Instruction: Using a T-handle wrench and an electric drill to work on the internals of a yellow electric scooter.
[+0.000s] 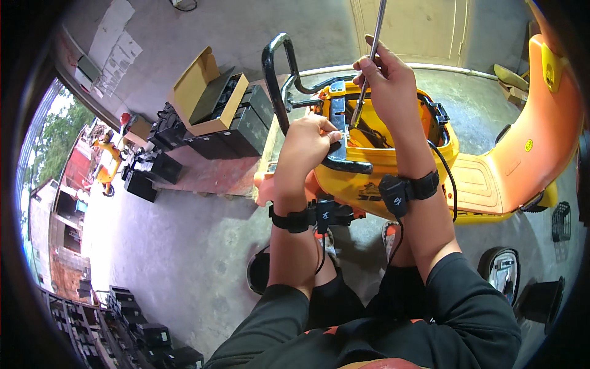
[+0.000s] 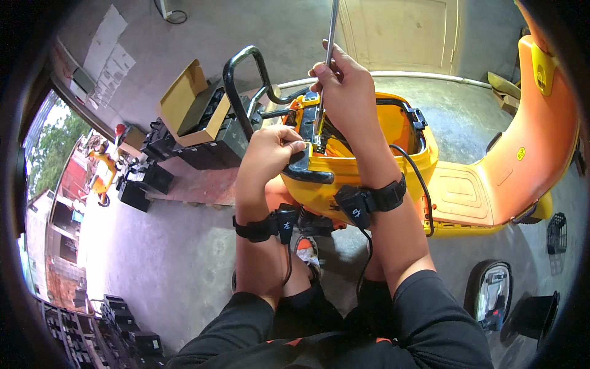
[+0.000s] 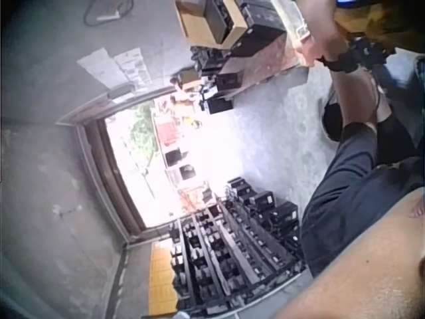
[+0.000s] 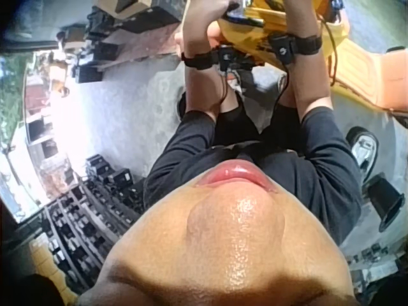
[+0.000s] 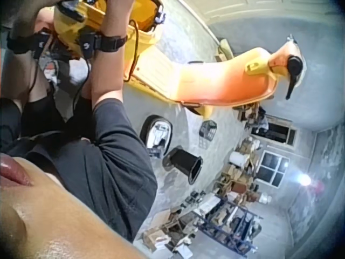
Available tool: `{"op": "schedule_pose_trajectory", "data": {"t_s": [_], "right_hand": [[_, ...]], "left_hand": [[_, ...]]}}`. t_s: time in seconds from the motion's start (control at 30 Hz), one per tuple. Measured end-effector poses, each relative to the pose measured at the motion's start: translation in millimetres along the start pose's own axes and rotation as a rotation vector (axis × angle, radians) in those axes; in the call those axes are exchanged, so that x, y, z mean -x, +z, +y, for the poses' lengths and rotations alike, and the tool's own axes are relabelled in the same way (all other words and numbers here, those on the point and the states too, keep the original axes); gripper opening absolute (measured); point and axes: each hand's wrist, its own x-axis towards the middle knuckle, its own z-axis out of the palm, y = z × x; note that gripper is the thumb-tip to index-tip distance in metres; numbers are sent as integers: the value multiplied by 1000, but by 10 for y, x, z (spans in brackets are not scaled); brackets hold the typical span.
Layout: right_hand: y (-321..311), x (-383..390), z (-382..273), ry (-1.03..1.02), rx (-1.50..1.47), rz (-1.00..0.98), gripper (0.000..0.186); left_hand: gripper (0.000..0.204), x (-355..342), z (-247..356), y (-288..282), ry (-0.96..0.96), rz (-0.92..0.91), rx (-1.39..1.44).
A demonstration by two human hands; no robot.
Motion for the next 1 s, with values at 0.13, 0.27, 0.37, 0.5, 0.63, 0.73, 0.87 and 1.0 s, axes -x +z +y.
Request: {"op": "schedule_pose_trajectory", "data": {"t_s": [0.13,0.27,0.37,0.5,0.63,0.73,0.87,1.0], "right_hand": [[-43,-4,-9,7,31,-8,44],[-59,-16,-12,16,-8,17,44],[-53,-28,2,9,-22,36,45],[-55,-26,19,-17,-25,18,45],[-92,-51,2,-47,-33,38,41],[-140,-72,-33,-72,21,46,37],[-126,-44,-88,-108,-33,126,38],[-41,32,-130,-201,-77,153,44]], "left_hand": [[21,26,42,-18,-57,63,28],[41,-58,6,7,-257,227,226],[57,-66,-57,-17,-114,263,579],[36,99,-35,-242,-63,162,1136],[22,474,-1,-649,89,90,1288],[22,909,-296,-888,45,115,1247],[21,1870,-1281,-844,-331,261,1117],[30,3136,-2429,-363,-1118,278,922]]}}
